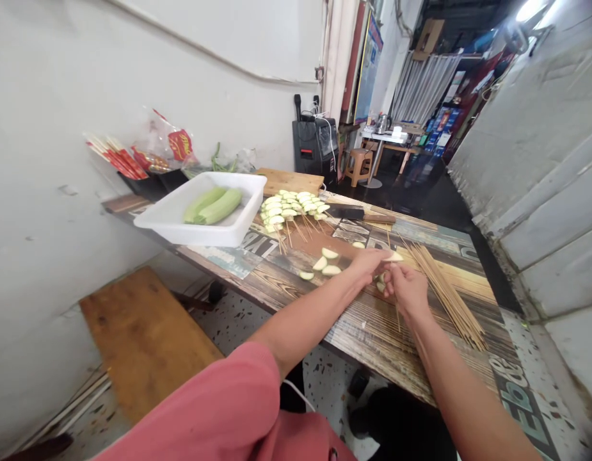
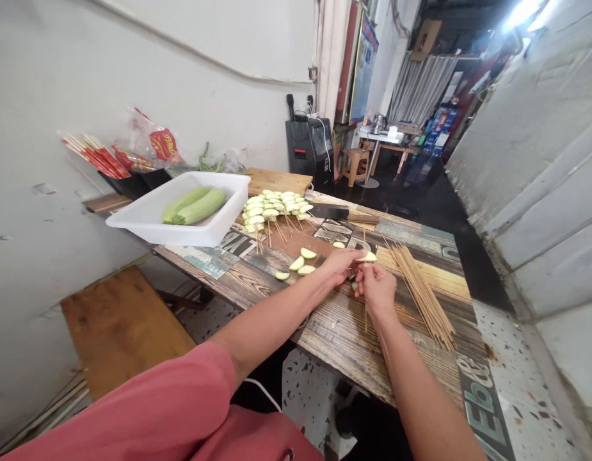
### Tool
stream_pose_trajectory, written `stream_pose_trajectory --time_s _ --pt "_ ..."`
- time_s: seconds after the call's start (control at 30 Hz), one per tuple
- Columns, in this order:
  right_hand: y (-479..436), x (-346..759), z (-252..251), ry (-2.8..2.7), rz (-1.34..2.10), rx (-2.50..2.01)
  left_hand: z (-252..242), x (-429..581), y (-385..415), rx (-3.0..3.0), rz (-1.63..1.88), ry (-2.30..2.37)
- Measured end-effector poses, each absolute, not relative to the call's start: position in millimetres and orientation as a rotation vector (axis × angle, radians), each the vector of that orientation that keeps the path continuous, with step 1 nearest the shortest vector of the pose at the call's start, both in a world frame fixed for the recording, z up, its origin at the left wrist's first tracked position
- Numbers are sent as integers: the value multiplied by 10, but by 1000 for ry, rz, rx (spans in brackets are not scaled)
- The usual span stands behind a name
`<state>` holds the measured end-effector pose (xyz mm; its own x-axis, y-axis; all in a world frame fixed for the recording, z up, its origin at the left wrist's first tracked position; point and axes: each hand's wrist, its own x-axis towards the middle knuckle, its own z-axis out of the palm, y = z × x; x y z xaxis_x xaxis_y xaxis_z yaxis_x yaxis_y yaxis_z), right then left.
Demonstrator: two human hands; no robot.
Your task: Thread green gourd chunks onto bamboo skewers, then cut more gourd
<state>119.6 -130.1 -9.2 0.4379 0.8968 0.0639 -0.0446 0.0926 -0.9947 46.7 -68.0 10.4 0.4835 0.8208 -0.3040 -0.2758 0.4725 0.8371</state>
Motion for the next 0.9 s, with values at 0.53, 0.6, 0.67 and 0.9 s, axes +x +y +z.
stream_pose_trajectory --time_s 0.53,0.6,0.67,0.9 --pt "-1312 1190 -34 -794 885 -1217 270 -811 -58 2377 165 1499" --pt "-1328 1185 -38 -802 914 -1212 228 -789 -62 2436 122 1475" --pt "-1345 1184 -37 -796 937 -1215 236 -728 -79 2499 103 1425" --pt "-1388 1183 0 -796 979 -1230 374 -570 -149 2548 52 1372"
